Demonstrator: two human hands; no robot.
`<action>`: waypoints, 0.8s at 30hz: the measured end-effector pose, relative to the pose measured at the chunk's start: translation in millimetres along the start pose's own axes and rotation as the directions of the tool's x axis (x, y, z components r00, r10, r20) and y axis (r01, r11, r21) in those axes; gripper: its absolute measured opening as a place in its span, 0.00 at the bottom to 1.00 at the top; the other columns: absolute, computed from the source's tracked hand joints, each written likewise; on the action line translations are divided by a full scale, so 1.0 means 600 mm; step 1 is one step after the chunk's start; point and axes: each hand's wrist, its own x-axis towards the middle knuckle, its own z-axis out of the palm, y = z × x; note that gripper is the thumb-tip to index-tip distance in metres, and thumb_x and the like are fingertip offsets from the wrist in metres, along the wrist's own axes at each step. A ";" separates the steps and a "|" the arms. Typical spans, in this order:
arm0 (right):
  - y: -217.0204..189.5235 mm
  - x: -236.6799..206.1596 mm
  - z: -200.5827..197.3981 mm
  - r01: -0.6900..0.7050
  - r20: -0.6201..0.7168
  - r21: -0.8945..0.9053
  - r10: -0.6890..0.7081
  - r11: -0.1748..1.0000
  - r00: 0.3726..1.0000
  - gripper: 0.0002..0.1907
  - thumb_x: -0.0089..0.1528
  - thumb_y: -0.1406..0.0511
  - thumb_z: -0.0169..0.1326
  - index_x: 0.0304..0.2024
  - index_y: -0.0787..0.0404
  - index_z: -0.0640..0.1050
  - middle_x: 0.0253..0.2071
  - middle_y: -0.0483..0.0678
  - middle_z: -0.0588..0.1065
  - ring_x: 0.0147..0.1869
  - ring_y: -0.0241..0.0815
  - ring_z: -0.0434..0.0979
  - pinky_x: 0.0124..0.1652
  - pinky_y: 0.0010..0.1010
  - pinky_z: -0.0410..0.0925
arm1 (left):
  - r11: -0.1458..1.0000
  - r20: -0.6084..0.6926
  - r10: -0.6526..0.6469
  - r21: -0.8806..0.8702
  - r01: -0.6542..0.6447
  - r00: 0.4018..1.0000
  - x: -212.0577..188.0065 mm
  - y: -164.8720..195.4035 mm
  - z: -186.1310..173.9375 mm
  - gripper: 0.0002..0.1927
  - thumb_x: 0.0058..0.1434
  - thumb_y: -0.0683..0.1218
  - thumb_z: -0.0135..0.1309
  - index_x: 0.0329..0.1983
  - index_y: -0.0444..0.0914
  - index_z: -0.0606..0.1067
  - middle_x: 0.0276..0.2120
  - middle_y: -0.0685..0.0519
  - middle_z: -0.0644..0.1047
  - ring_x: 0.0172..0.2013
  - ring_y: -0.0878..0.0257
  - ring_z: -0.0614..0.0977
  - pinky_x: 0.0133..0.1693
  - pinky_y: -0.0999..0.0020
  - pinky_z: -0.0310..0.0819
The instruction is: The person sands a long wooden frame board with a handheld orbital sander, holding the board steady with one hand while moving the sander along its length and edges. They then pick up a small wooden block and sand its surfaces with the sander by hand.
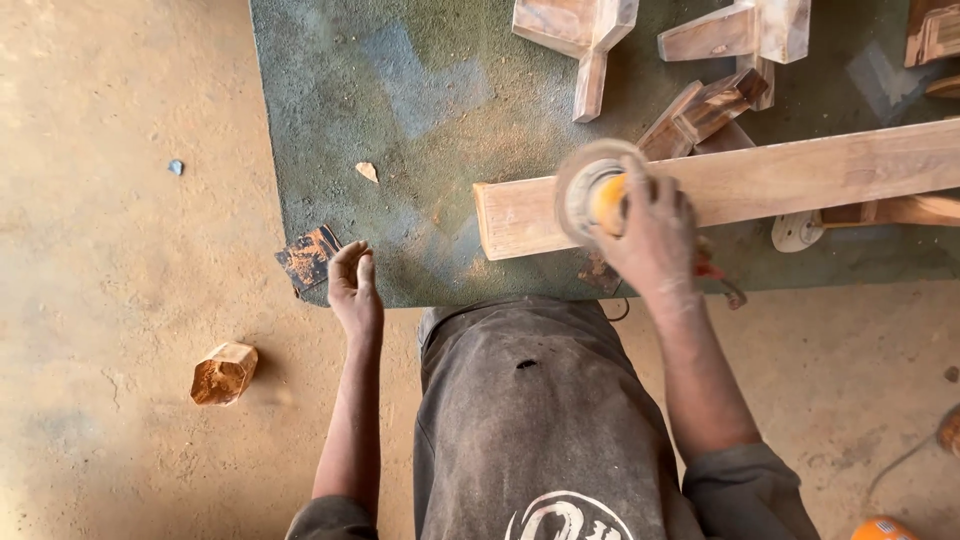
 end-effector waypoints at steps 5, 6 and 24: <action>-0.026 0.003 0.018 0.291 0.000 0.006 -0.291 0.957 0.957 0.56 0.51 0.52 0.72 0.73 0.56 0.55 0.60 0.64 0.64 0.58 0.60 0.73 0.53 0.52 0.72 | 0.992 -0.145 0.043 -0.114 -0.060 0.988 -0.025 -0.006 -0.004 0.12 0.72 0.40 0.49 0.58 0.34 0.71 0.55 0.47 0.78 0.55 0.59 0.80 0.59 0.64 0.77; -0.024 0.003 0.018 0.352 -0.033 0.015 -0.351 0.936 0.936 0.54 0.51 0.52 0.72 0.72 0.55 0.56 0.60 0.64 0.64 0.57 0.59 0.73 0.53 0.52 0.72 | 0.987 -0.167 0.068 -0.130 -0.090 0.984 -0.032 -0.006 0.006 0.13 0.72 0.40 0.48 0.58 0.34 0.71 0.55 0.47 0.77 0.55 0.59 0.80 0.59 0.64 0.77; 0.610 0.026 -0.089 -0.296 -0.026 0.116 0.301 0.948 0.953 0.45 0.56 0.58 0.70 0.70 0.59 0.62 0.59 0.65 0.71 0.56 0.66 0.77 0.50 0.55 0.72 | 0.992 -0.203 -0.111 -0.081 0.096 0.973 -0.175 0.009 0.165 0.16 0.71 0.43 0.50 0.60 0.35 0.70 0.55 0.48 0.77 0.55 0.58 0.80 0.56 0.63 0.76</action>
